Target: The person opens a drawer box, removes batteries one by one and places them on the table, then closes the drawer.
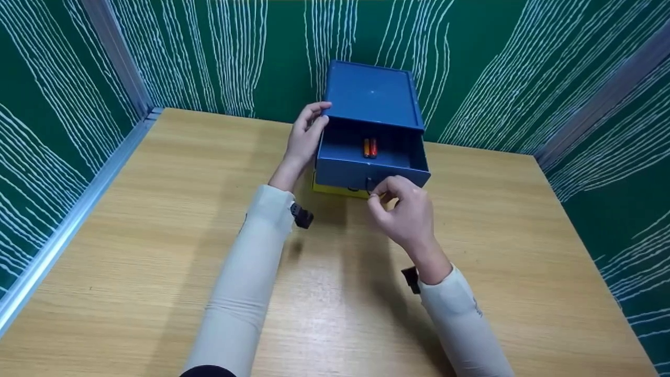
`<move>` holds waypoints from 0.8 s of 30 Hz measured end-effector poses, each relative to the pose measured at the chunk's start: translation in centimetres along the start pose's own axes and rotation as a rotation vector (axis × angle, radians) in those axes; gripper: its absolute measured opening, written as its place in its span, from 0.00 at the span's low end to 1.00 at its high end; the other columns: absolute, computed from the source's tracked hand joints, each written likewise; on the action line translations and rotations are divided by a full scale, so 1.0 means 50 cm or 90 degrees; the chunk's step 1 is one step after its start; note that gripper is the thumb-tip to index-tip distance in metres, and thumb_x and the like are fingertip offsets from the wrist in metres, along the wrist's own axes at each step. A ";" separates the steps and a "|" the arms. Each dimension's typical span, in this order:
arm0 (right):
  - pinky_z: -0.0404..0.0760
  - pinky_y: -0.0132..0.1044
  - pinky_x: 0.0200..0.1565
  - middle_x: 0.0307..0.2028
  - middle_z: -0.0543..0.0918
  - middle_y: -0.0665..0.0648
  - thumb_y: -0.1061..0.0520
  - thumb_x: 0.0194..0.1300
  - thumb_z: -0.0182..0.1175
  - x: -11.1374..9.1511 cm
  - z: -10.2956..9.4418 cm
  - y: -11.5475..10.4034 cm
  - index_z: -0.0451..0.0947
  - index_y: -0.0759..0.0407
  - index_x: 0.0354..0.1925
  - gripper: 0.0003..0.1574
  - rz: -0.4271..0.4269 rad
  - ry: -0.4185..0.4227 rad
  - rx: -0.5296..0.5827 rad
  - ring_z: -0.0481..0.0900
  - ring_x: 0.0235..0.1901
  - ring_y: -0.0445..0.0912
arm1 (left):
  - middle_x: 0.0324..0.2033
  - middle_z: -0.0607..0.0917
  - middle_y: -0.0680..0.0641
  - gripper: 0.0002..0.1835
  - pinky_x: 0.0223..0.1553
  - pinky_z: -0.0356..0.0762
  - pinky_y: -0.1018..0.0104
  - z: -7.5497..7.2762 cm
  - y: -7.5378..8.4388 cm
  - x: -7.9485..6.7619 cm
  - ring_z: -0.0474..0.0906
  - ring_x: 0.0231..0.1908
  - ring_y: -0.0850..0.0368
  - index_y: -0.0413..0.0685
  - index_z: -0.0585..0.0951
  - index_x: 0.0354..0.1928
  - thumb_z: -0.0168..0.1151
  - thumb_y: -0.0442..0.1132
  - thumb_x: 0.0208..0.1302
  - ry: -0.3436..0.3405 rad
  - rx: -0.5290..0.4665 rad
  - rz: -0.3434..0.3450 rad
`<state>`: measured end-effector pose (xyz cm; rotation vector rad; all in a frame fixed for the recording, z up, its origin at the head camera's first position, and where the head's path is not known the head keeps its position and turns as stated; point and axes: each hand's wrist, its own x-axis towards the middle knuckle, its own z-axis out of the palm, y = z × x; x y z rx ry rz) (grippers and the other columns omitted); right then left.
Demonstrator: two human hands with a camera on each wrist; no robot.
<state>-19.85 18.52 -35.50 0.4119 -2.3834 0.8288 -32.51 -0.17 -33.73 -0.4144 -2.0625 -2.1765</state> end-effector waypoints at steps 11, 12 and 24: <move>0.72 0.30 0.27 0.21 0.76 0.43 0.55 0.48 0.58 -0.004 -0.003 -0.003 0.73 0.49 0.20 0.04 -0.007 0.000 0.005 0.73 0.23 0.39 | 0.54 0.70 0.53 0.16 0.56 0.59 0.67 0.003 0.003 0.000 0.62 0.54 0.62 0.50 0.71 0.53 0.44 0.38 0.64 0.008 0.008 0.012; 0.72 0.30 0.27 0.21 0.76 0.44 0.55 0.48 0.58 -0.005 -0.003 -0.003 0.73 0.50 0.20 0.04 -0.012 0.002 0.006 0.73 0.23 0.39 | 0.54 0.70 0.53 0.16 0.56 0.59 0.67 0.003 0.002 0.001 0.62 0.54 0.62 0.49 0.71 0.53 0.44 0.38 0.64 0.008 0.007 0.016; 0.72 0.31 0.25 0.20 0.76 0.46 0.58 0.47 0.58 -0.014 -0.004 -0.010 0.72 0.52 0.19 0.05 -0.033 -0.003 0.027 0.72 0.21 0.39 | 0.54 0.70 0.52 0.16 0.55 0.60 0.68 0.001 -0.002 0.002 0.62 0.54 0.61 0.47 0.71 0.53 0.44 0.37 0.64 0.006 -0.004 0.031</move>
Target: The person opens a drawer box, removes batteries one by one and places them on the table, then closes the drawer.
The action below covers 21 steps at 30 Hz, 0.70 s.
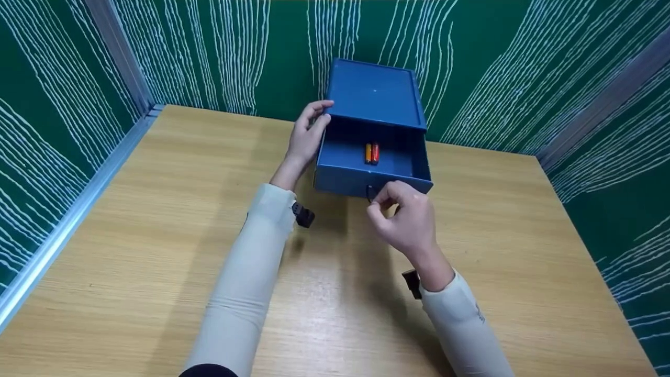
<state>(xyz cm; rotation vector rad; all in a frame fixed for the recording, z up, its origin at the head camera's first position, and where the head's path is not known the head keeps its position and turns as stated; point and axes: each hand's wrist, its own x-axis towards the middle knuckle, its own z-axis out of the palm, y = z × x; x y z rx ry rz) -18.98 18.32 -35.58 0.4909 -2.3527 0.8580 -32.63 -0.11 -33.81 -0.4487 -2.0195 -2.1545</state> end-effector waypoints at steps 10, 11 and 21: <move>0.73 0.30 0.26 0.18 0.74 0.45 0.58 0.46 0.58 -0.005 -0.004 -0.007 0.71 0.52 0.18 0.06 -0.003 0.000 -0.005 0.70 0.21 0.36 | 0.55 0.70 0.53 0.16 0.56 0.59 0.65 0.000 -0.001 -0.002 0.62 0.55 0.61 0.49 0.71 0.53 0.44 0.38 0.64 0.000 0.008 -0.003; 0.74 0.31 0.26 0.18 0.74 0.46 0.59 0.46 0.58 -0.005 -0.004 -0.007 0.71 0.52 0.18 0.06 -0.003 0.000 -0.004 0.70 0.21 0.36 | 0.55 0.69 0.53 0.16 0.56 0.59 0.65 0.000 -0.001 -0.002 0.62 0.55 0.61 0.49 0.71 0.53 0.44 0.38 0.64 0.001 0.010 -0.003; 0.74 0.33 0.25 0.18 0.73 0.45 0.59 0.44 0.58 -0.013 -0.007 -0.011 0.69 0.52 0.17 0.07 -0.017 -0.004 -0.022 0.70 0.20 0.36 | 0.55 0.69 0.52 0.16 0.55 0.60 0.66 -0.001 0.000 -0.004 0.63 0.54 0.61 0.49 0.70 0.53 0.43 0.38 0.64 -0.004 0.000 -0.003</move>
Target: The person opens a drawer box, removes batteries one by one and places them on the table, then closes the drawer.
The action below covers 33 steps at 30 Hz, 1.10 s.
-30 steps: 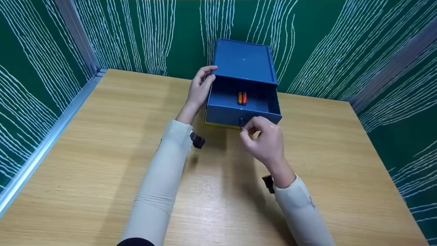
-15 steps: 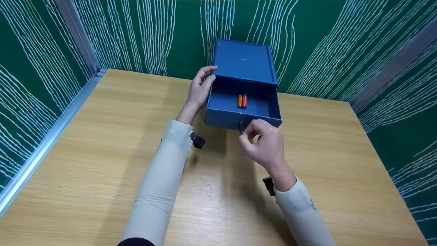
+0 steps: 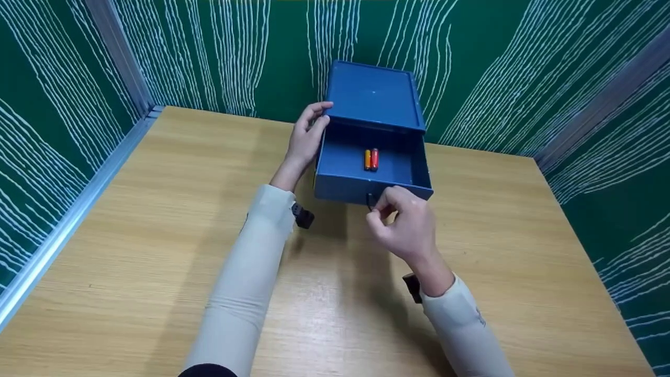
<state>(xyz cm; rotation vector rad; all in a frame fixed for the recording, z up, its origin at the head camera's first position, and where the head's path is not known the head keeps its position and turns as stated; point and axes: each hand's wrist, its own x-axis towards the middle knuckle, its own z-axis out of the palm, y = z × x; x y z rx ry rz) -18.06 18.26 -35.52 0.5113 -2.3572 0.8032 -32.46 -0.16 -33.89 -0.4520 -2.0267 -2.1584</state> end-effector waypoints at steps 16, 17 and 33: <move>0.70 0.31 0.21 0.23 0.77 0.45 0.57 0.47 0.60 0.000 -0.048 -0.016 0.75 0.52 0.25 0.03 -0.029 0.014 0.020 0.71 0.23 0.36 | 0.55 0.69 0.52 0.16 0.55 0.61 0.66 0.004 -0.002 0.001 0.63 0.54 0.61 0.50 0.71 0.53 0.43 0.37 0.64 0.005 -0.005 0.000; 0.70 0.31 0.21 0.23 0.77 0.45 0.56 0.47 0.60 0.002 -0.053 -0.017 0.75 0.52 0.25 0.03 -0.033 0.018 0.025 0.70 0.23 0.35 | 0.55 0.69 0.52 0.16 0.55 0.61 0.66 0.004 -0.002 0.000 0.63 0.54 0.61 0.50 0.71 0.53 0.44 0.37 0.64 0.006 -0.004 0.000; 0.69 0.35 0.30 0.33 0.78 0.53 0.59 0.46 0.62 0.075 -0.096 0.023 0.78 0.57 0.37 0.15 0.000 0.055 0.136 0.70 0.32 0.44 | 0.54 0.71 0.49 0.16 0.54 0.61 0.70 0.004 -0.005 0.001 0.63 0.55 0.59 0.43 0.70 0.53 0.44 0.34 0.63 0.010 -0.020 0.040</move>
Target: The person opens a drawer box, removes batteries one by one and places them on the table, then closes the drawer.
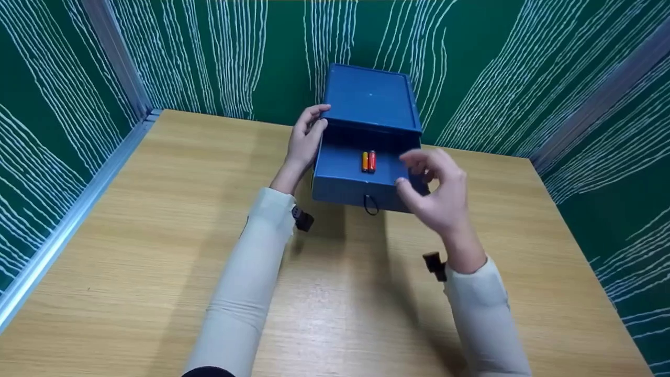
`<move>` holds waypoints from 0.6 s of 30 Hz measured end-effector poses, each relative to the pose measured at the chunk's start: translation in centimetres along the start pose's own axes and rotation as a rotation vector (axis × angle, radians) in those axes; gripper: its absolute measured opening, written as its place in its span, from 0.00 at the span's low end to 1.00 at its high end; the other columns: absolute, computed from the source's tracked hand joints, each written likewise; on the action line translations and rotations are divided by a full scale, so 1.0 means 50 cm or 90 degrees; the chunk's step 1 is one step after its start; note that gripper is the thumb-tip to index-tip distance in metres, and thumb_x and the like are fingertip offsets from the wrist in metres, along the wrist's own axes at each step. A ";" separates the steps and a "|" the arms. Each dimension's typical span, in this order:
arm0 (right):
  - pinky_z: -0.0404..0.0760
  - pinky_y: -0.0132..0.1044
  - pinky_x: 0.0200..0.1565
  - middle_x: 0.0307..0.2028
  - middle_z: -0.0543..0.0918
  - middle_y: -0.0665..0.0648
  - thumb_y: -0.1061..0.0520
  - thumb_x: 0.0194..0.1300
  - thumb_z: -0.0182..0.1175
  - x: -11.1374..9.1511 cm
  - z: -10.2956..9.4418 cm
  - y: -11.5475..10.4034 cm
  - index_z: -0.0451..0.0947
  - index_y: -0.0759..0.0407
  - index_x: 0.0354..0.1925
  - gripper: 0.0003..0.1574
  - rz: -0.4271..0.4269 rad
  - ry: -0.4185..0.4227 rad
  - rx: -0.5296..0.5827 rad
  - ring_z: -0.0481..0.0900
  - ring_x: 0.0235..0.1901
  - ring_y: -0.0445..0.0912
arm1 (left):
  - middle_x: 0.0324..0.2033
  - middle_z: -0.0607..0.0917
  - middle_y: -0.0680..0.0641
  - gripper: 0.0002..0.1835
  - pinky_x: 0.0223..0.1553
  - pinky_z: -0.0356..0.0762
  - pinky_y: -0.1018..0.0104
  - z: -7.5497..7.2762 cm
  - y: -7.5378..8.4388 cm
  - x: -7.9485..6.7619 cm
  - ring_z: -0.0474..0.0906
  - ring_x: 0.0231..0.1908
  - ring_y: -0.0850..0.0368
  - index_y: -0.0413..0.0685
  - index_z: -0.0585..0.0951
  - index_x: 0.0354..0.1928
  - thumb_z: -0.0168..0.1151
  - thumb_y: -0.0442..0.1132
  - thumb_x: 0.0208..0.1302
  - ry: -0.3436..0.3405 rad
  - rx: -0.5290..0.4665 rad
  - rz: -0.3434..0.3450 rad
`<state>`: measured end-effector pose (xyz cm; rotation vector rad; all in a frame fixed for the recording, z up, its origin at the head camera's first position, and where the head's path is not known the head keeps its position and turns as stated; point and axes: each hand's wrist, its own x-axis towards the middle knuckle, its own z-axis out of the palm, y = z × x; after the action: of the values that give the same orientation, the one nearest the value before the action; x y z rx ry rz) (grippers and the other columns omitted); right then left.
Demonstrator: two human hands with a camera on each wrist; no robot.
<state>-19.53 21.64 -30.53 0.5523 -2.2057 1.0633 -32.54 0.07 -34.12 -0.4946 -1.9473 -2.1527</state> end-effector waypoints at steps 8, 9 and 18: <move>0.72 0.38 0.40 0.41 0.78 0.49 0.54 0.49 0.61 0.063 -0.002 0.042 0.76 0.54 0.43 0.19 0.051 -0.114 0.003 0.72 0.39 0.43 | 0.55 0.70 0.50 0.17 0.54 0.61 0.67 0.001 0.000 0.000 0.63 0.54 0.59 0.44 0.70 0.54 0.43 0.35 0.64 -0.003 0.000 -0.003; 0.72 0.39 0.42 0.42 0.77 0.48 0.52 0.50 0.61 0.068 0.000 0.047 0.76 0.53 0.44 0.20 0.055 -0.131 -0.001 0.72 0.40 0.42 | 0.55 0.70 0.50 0.17 0.54 0.61 0.67 0.001 0.001 0.001 0.63 0.54 0.59 0.44 0.70 0.54 0.43 0.35 0.64 -0.003 -0.002 -0.003; 0.71 0.41 0.48 0.46 0.76 0.48 0.49 0.49 0.61 0.096 0.022 0.085 0.74 0.50 0.47 0.24 0.057 -0.262 -0.002 0.73 0.44 0.42 | 0.55 0.69 0.48 0.17 0.54 0.61 0.68 0.003 0.000 0.000 0.63 0.54 0.59 0.42 0.69 0.53 0.42 0.33 0.63 -0.003 -0.014 0.008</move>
<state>-25.92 22.79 -30.04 0.7293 -2.6078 1.0646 -32.52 0.20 -34.13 -0.5148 -1.9201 -2.1701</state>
